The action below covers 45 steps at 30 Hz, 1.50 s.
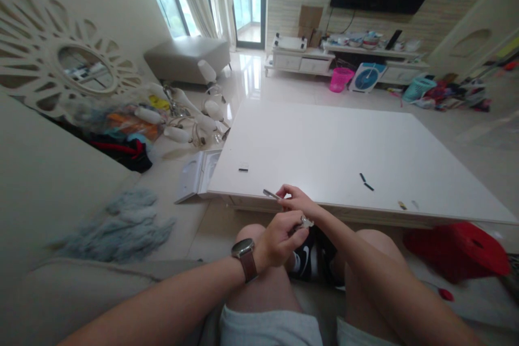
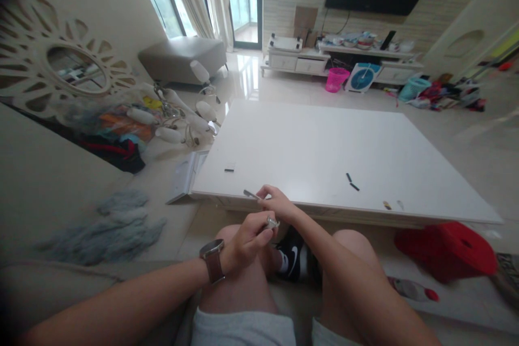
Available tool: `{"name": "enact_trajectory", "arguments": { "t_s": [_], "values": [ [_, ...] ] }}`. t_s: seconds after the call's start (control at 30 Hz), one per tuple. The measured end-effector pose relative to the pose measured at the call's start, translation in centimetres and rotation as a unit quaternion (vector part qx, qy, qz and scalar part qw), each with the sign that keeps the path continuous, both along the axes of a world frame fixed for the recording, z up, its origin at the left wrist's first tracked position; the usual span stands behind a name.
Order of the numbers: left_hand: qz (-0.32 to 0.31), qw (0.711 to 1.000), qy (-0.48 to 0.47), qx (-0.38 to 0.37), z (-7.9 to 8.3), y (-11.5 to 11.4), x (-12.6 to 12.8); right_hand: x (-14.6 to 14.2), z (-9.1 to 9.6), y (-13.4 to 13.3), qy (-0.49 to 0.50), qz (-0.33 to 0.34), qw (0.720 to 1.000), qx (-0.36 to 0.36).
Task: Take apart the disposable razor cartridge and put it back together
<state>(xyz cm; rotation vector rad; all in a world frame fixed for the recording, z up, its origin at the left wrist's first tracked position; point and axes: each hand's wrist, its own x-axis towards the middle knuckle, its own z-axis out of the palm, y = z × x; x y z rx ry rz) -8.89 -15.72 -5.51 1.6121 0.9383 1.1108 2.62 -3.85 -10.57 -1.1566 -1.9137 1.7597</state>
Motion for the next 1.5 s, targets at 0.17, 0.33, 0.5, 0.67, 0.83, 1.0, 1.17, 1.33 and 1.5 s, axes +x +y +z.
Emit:
{"name": "enact_trajectory", "arguments": {
  "t_s": [0.17, 0.33, 0.5, 0.67, 0.83, 1.0, 1.17, 1.33, 1.5],
  "values": [
    [0.003, 1.0, -0.013, 0.019, 0.1, 0.0, 0.0, -0.6, -2.8, 0.0, -0.008, 0.073, 0.996, 0.058],
    [0.001, 1.0, 0.002, 0.025, 0.1, 0.0, 0.0, -1.0, -4.0, -0.1, -0.047, 0.074, 0.993, 0.084],
    [0.013, 0.999, 0.041, 0.032, 0.2, 0.2, -0.1, -1.3, -4.0, 0.4, -0.068, 0.038, 0.99, 0.116],
    [0.043, 0.998, 0.033, 0.042, 0.6, 0.7, -0.2, -1.0, -3.7, 1.5, -0.073, -0.005, 0.991, 0.112],
    [0.077, 0.996, 0.019, 0.033, 1.1, 0.9, -0.2, -0.7, -3.4, 3.5, -0.067, -0.121, 0.989, 0.056],
    [0.086, 0.996, 0.01, 0.037, 2.0, 1.1, -0.4, -2.9, -3.8, 6.4, -0.064, -0.228, 0.972, -0.009],
    [0.121, 0.992, -0.02, 0.029, 2.9, 1.6, -0.9, -8.2, -4.8, 9.9, -0.078, -0.263, 0.96, -0.062],
    [0.142, 0.989, -0.035, 0.028, 3.4, 2.0, -1.3, -12.5, -6.3, 12.2, -0.1, -0.264, 0.957, -0.073],
    [0.153, 0.987, -0.036, 0.015, 4.0, 2.2, -1.5, -13.7, -7.4, 13.3, -0.134, -0.249, 0.959, -0.03]
  ]
}}
